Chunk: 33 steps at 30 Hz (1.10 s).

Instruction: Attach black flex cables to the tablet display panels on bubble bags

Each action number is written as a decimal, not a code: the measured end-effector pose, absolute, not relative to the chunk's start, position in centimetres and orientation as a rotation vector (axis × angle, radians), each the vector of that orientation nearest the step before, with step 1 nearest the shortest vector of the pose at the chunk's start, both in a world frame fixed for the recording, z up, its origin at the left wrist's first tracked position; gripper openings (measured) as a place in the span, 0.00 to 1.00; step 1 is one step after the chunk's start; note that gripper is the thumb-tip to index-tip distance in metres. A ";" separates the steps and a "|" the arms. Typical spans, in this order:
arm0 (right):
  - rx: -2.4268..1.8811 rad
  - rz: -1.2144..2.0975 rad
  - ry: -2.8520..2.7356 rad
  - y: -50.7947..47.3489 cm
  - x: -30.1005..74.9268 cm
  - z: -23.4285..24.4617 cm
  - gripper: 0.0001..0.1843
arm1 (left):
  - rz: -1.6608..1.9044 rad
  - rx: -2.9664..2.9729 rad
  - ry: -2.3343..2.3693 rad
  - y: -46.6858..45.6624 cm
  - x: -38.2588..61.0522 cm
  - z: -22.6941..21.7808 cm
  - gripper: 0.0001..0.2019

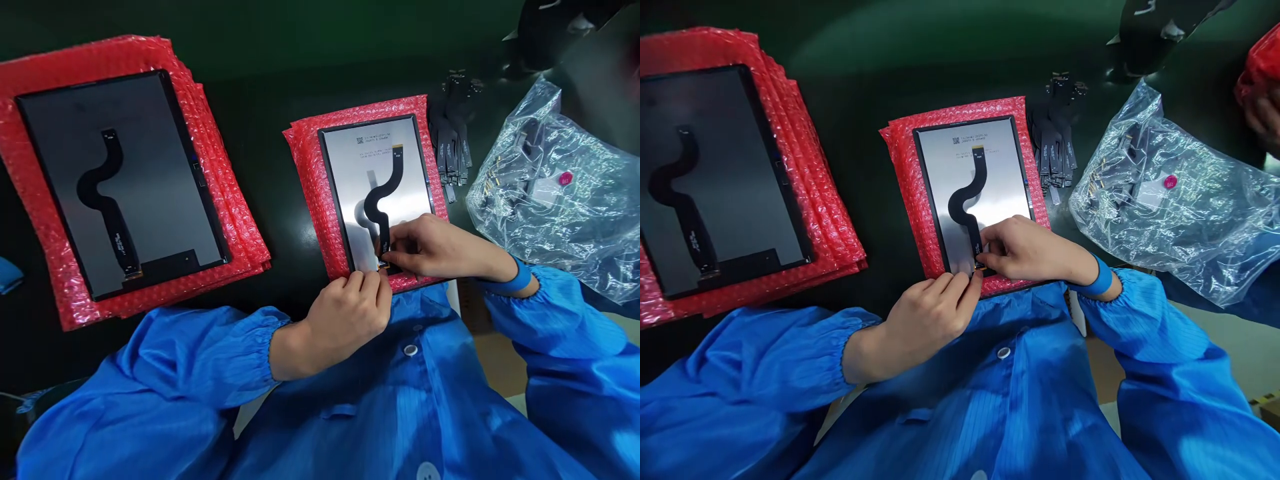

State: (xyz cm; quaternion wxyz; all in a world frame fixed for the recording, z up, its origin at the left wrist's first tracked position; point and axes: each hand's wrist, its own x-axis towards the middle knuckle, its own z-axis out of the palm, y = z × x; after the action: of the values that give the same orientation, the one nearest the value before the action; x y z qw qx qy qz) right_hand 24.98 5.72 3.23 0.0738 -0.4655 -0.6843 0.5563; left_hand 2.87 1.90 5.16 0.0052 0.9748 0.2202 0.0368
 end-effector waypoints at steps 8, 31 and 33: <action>-1.421 1.495 -2.257 5.4 24.8 2.6 0.11 | 0.141 3.052 0.688 1.8 2.8 4.7 0.12; -1.348 1.555 -2.279 5.5 23.3 2.0 0.15 | 0.196 3.062 0.559 3.2 -1.0 2.4 0.16; -1.315 1.536 -2.286 5.6 23.3 1.9 0.15 | 0.205 3.058 0.549 3.3 -1.2 2.2 0.16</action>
State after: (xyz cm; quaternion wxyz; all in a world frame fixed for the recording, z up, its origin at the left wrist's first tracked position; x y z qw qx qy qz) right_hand 23.28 5.60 1.88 0.0449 -0.4306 -0.7483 0.5027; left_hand -1.22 3.26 2.17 0.0139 0.9820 0.1763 0.0658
